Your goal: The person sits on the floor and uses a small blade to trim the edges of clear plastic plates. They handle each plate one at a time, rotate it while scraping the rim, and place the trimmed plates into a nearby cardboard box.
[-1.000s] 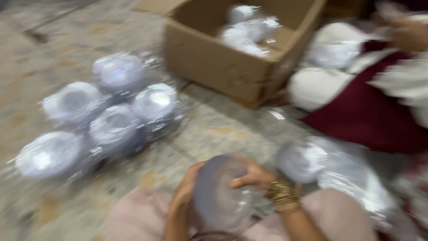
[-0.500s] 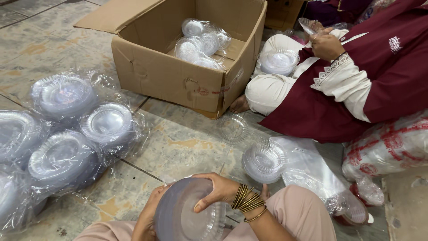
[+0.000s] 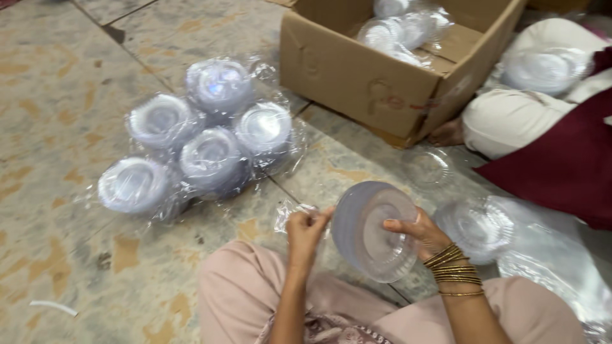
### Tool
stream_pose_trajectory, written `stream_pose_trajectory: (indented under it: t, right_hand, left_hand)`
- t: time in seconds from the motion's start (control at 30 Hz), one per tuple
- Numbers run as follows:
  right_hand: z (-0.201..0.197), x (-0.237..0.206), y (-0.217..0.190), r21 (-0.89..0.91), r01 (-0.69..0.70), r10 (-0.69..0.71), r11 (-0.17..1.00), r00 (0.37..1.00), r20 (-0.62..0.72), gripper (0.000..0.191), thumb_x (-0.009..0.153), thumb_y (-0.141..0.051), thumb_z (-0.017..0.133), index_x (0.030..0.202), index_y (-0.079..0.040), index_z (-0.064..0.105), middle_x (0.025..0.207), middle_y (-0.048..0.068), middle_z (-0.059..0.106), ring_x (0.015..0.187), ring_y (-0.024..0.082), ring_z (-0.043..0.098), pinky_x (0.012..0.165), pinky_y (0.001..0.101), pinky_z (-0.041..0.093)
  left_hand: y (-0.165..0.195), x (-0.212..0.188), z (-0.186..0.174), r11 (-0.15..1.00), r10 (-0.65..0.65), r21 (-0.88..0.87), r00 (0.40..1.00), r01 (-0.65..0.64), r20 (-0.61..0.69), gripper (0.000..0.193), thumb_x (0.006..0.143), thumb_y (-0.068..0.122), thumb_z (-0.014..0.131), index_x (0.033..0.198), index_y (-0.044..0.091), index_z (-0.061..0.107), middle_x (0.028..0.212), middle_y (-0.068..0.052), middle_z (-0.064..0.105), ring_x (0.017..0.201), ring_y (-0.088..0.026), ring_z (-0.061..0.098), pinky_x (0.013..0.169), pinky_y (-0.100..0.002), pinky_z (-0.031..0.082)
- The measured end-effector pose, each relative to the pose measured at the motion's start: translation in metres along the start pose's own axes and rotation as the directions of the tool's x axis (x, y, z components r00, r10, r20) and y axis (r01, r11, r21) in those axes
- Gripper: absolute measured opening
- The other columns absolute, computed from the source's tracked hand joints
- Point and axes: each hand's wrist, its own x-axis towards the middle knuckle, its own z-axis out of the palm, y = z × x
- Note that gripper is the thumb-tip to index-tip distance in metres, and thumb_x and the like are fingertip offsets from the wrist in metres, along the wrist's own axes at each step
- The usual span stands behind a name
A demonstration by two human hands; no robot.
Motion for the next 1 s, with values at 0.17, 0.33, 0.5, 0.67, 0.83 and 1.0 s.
stream_pose_trajectory:
  t: [0.17,0.33,0.5,0.67,0.83,1.0]
  right_hand:
    - [0.000,0.008,0.026,0.391,-0.078,0.068,0.917,0.997,0.040,0.082,0.074,-0.024,0.086,0.145,-0.012,0.048,0.129,0.004,0.061,0.119,0.020,0.060,0.105,0.0407,0.049]
    - [-0.004,0.014,0.039,0.452,-0.088,0.137,0.887,0.988,-0.077,0.088,0.071,-0.038,0.086,0.143,-0.002,0.051,0.129,0.013,0.067,0.119,0.030,0.063,0.101,0.0464,0.052]
    - [-0.015,0.015,0.045,0.431,-0.035,0.076,0.902,0.994,-0.078,0.086,0.070,-0.035,0.086,0.143,-0.008,0.051,0.129,0.011,0.065,0.120,0.028,0.062,0.103,0.0468,0.051]
    - [-0.034,0.023,0.051,0.217,-0.025,0.031,0.976,0.999,-0.023,0.085,0.080,-0.031,0.083,0.149,-0.003,0.041,0.116,0.012,0.063,0.108,0.029,0.064,0.092,0.0490,0.055]
    - [-0.039,0.038,0.075,0.047,-0.150,0.146,0.988,0.986,0.079,0.098,0.066,-0.023,0.083,0.151,-0.021,0.034,0.119,0.004,0.067,0.103,0.022,0.069,0.084,0.0464,0.062]
    - [-0.033,0.029,0.086,0.076,-0.147,0.114,0.986,0.937,0.331,0.086,0.083,-0.010,0.088,0.147,0.012,0.034,0.107,0.022,0.052,0.097,0.034,0.055,0.081,0.0507,0.047]
  left_hand:
    - [0.001,-0.006,0.012,0.986,0.164,0.021,0.986,-0.164,-0.004,0.044,0.087,0.007,0.078,0.062,0.003,0.042,0.059,-0.004,0.040,0.055,-0.010,0.037,0.050,-0.027,0.032]
    - [0.008,-0.003,0.007,0.860,-0.011,-0.500,0.984,0.101,0.180,0.015,0.091,0.005,0.059,0.084,0.009,0.046,0.081,0.000,0.060,0.071,-0.010,0.066,0.058,-0.025,0.053]
    - [0.007,-0.002,0.006,0.941,-0.069,-0.324,0.992,0.100,0.106,0.009,0.103,0.013,0.063,0.102,0.009,0.056,0.073,-0.007,0.057,0.059,-0.012,0.050,0.051,-0.025,0.038]
    - [-0.003,0.003,-0.004,0.916,-0.145,-0.345,0.972,0.203,0.187,0.017,0.101,0.019,0.057,0.102,0.007,0.068,0.078,-0.002,0.067,0.066,-0.010,0.064,0.052,-0.025,0.052]
    - [-0.004,-0.003,-0.004,0.994,-0.043,-0.084,0.963,0.068,0.267,0.013,0.092,0.017,0.071,0.091,0.004,0.072,0.072,-0.004,0.065,0.060,-0.012,0.057,0.053,-0.024,0.048]
    - [0.000,-0.010,0.005,0.972,0.128,0.170,0.971,-0.164,0.203,0.035,0.090,0.001,0.086,0.081,-0.019,0.059,0.075,-0.025,0.049,0.062,-0.017,0.043,0.054,-0.028,0.041]
